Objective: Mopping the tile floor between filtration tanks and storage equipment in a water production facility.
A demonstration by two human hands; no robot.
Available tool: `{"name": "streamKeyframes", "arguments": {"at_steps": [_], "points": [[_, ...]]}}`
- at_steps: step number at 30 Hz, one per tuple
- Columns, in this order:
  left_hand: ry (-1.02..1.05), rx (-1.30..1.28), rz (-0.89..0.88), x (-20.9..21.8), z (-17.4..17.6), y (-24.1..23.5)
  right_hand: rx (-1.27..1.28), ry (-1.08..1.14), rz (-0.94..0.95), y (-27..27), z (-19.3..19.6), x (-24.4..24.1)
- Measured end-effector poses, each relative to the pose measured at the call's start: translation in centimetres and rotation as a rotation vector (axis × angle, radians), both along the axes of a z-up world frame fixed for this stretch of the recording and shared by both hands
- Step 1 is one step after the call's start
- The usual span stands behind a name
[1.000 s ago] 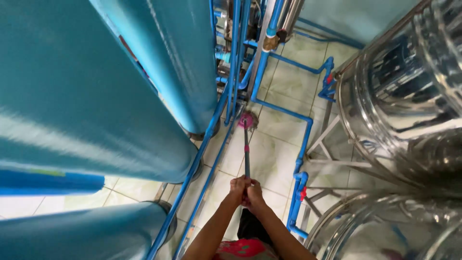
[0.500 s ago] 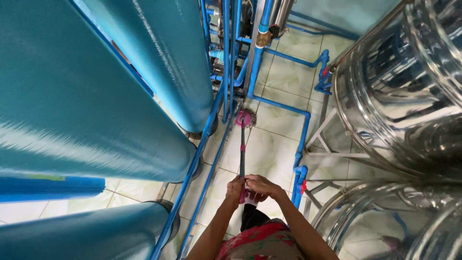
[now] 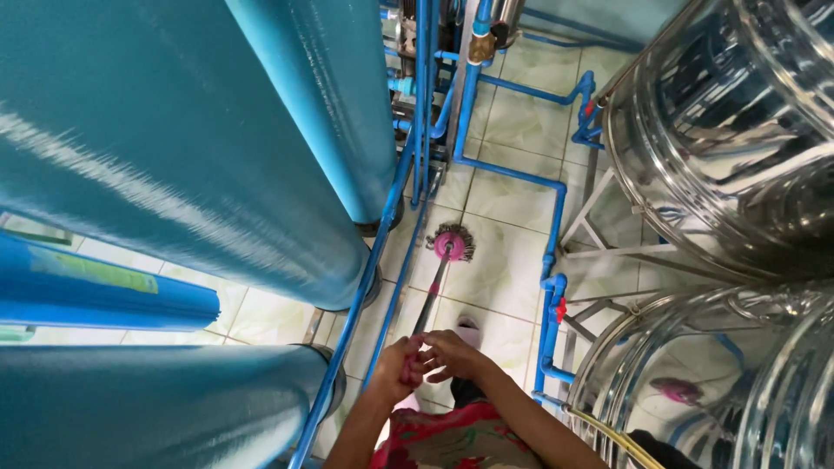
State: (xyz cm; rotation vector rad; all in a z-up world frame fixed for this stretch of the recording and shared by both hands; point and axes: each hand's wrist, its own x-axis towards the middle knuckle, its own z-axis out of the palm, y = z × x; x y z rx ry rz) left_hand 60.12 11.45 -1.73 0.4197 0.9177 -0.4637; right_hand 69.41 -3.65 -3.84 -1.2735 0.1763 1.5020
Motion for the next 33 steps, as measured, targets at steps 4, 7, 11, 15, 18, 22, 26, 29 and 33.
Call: {"name": "streamKeyframes", "arguments": {"at_steps": [4,7,11,15,18,22,26,29,33], "points": [[-0.14,0.121,0.019,1.7,-4.4,-2.9,0.057,0.177,-0.301,0.9,-13.0,0.7],[0.032,0.277,-0.054,5.5,-2.7,-4.7,0.054,0.134,-0.416,1.2,-18.7,3.7],[0.046,0.339,-0.108,11.5,-3.3,-5.1,-0.126,0.084,-0.424,1.6,-15.9,10.5],[0.019,0.347,-0.149,16.0,-4.6,-5.9,-0.266,0.052,-0.427,-0.1,-12.9,15.6],[0.024,0.497,-0.226,18.7,-1.2,-7.5,0.38,-0.582,-0.124,-2.8,-14.5,18.9],[-0.008,0.549,-0.278,20.6,3.8,-8.4,0.092,-0.199,-0.499,-1.0,-16.5,22.0],[-0.038,0.359,-0.165,20.7,7.6,-7.6,0.103,0.259,-0.646,-0.3,-12.7,23.0],[-0.097,0.259,-0.13,22.2,9.6,-6.5,0.109,0.233,-0.654,0.6,-6.8,24.9],[-0.167,0.253,-0.141,26.5,9.4,-6.1,0.05,0.307,-0.832,0.8,-2.8,29.8]]}}
